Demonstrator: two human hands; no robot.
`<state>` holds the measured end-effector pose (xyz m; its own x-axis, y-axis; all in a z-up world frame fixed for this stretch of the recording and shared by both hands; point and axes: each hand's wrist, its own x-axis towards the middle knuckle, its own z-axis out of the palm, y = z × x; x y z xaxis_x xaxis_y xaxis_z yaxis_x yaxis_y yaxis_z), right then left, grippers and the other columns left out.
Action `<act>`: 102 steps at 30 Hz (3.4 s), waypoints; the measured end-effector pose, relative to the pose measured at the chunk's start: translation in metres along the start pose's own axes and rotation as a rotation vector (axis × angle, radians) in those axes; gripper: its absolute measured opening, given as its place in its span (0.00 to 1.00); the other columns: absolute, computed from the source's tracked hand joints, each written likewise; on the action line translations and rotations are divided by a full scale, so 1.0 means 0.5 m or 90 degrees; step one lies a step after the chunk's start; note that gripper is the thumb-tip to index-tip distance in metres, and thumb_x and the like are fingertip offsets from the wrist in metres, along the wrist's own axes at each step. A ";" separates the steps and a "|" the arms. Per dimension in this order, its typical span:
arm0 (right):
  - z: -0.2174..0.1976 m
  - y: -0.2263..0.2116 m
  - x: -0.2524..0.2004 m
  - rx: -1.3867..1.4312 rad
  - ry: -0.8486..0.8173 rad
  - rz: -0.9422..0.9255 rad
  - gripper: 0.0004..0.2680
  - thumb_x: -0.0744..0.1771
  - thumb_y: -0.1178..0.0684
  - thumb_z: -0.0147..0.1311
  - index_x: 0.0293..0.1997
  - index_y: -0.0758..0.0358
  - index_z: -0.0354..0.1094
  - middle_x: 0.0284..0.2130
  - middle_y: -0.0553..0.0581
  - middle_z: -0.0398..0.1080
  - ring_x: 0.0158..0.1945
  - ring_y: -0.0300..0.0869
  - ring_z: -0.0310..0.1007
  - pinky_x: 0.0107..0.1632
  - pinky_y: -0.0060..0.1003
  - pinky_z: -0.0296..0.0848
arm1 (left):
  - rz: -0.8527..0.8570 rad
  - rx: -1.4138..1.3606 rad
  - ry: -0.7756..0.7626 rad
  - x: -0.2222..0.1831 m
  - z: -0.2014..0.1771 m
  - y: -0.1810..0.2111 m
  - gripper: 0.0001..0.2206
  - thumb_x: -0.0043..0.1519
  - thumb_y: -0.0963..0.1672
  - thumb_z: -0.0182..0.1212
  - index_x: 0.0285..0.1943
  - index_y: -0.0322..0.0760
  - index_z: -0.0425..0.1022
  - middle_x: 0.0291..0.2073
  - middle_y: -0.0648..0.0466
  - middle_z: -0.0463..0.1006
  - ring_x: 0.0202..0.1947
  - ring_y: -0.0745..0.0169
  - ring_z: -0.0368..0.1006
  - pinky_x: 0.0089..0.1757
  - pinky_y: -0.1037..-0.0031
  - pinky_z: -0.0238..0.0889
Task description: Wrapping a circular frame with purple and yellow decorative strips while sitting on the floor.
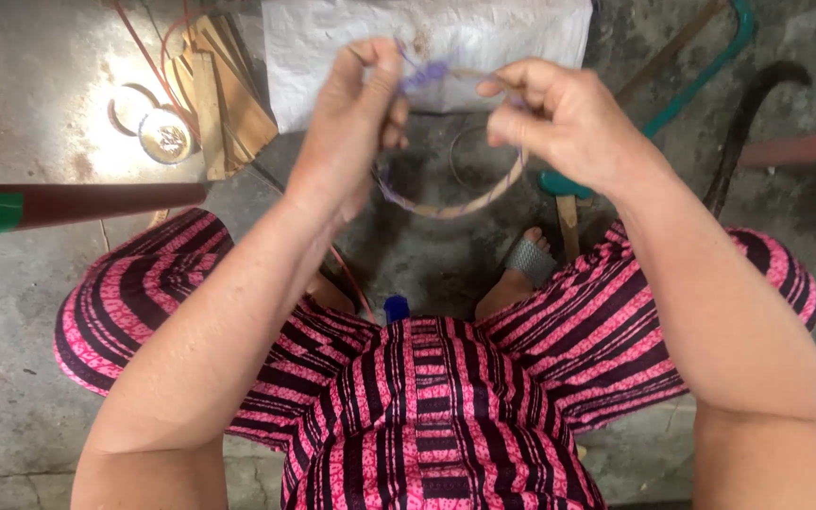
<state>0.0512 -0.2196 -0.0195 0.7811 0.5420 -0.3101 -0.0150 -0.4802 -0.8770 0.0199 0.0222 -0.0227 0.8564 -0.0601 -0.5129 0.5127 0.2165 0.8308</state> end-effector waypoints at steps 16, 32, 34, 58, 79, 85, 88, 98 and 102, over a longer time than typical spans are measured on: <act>0.031 0.701 0.057 -0.003 0.311 0.419 0.08 0.73 0.51 0.45 0.50 0.57 0.73 0.32 0.50 0.76 0.31 0.35 0.76 0.34 0.30 0.77 | 0.015 0.333 -0.083 -0.086 -0.036 0.006 0.20 0.66 0.47 0.50 0.68 0.45 0.65 0.66 0.48 0.72 0.68 0.53 0.66 0.65 0.53 0.56; 0.285 0.820 0.124 -0.427 0.315 0.304 0.08 0.65 0.60 0.63 0.44 0.67 0.69 0.40 0.63 0.63 0.50 0.60 0.66 0.50 0.53 0.67 | 0.016 0.281 -0.145 -0.072 -0.036 -0.021 0.17 0.67 0.44 0.55 0.65 0.37 0.72 0.53 0.46 0.79 0.51 0.60 0.74 0.55 0.62 0.70; 0.288 0.812 0.130 -0.430 0.320 0.279 0.07 0.65 0.61 0.62 0.43 0.66 0.68 0.39 0.63 0.63 0.48 0.60 0.66 0.49 0.53 0.66 | 0.010 0.273 -0.139 -0.074 -0.043 -0.021 0.17 0.67 0.44 0.55 0.65 0.37 0.73 0.53 0.46 0.80 0.51 0.61 0.74 0.54 0.63 0.70; -0.001 -0.149 -0.004 -0.764 0.302 -0.518 0.03 0.70 0.58 0.69 0.45 0.57 0.79 0.38 0.50 0.80 0.39 0.39 0.76 0.38 0.29 0.77 | 0.075 0.073 -0.229 -0.063 -0.018 0.055 0.21 0.68 0.50 0.50 0.67 0.40 0.71 0.35 0.58 0.79 0.38 0.67 0.75 0.50 0.72 0.71; 0.006 -0.108 0.023 0.350 0.100 -0.166 0.26 0.72 0.40 0.42 0.75 0.68 0.49 0.60 0.71 0.67 0.53 0.55 0.77 0.51 0.42 0.82 | 0.103 -0.360 -0.158 -0.057 -0.036 -0.008 0.15 0.72 0.43 0.51 0.66 0.34 0.68 0.35 0.54 0.78 0.36 0.62 0.74 0.47 0.74 0.67; 0.035 -0.122 0.021 0.211 0.234 -0.170 0.20 0.74 0.41 0.40 0.68 0.66 0.58 0.51 0.70 0.73 0.41 0.51 0.81 0.39 0.36 0.81 | 0.171 -0.143 -0.061 -0.073 -0.011 -0.008 0.28 0.68 0.56 0.46 0.76 0.48 0.60 0.50 0.52 0.75 0.43 0.69 0.73 0.53 0.74 0.61; 0.041 -0.124 0.016 0.134 0.252 -0.196 0.18 0.75 0.43 0.37 0.67 0.68 0.58 0.53 0.71 0.72 0.46 0.51 0.80 0.44 0.39 0.83 | 0.203 -0.026 -0.080 -0.069 -0.010 -0.018 0.29 0.69 0.57 0.45 0.79 0.53 0.53 0.53 0.54 0.76 0.46 0.70 0.73 0.56 0.70 0.62; 0.041 -0.094 0.007 0.085 0.256 -0.284 0.14 0.76 0.50 0.41 0.69 0.67 0.60 0.62 0.66 0.61 0.56 0.50 0.76 0.58 0.41 0.84 | 0.102 -0.359 -0.072 -0.048 -0.009 -0.032 0.21 0.67 0.46 0.59 0.70 0.40 0.67 0.28 0.62 0.64 0.31 0.70 0.62 0.43 0.74 0.67; 0.036 -0.081 0.008 0.156 0.276 -0.270 0.15 0.75 0.48 0.43 0.65 0.71 0.62 0.52 0.71 0.66 0.44 0.50 0.78 0.44 0.37 0.84 | 0.126 -0.424 -0.158 -0.051 -0.010 -0.029 0.10 0.69 0.43 0.59 0.58 0.40 0.72 0.26 0.61 0.61 0.29 0.71 0.60 0.41 0.73 0.70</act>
<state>0.0440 -0.1856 0.0079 0.9306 0.2982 0.2122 0.2477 -0.0864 -0.9650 -0.0096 0.0256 -0.0226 0.9581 -0.1607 -0.2369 0.2692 0.7871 0.5549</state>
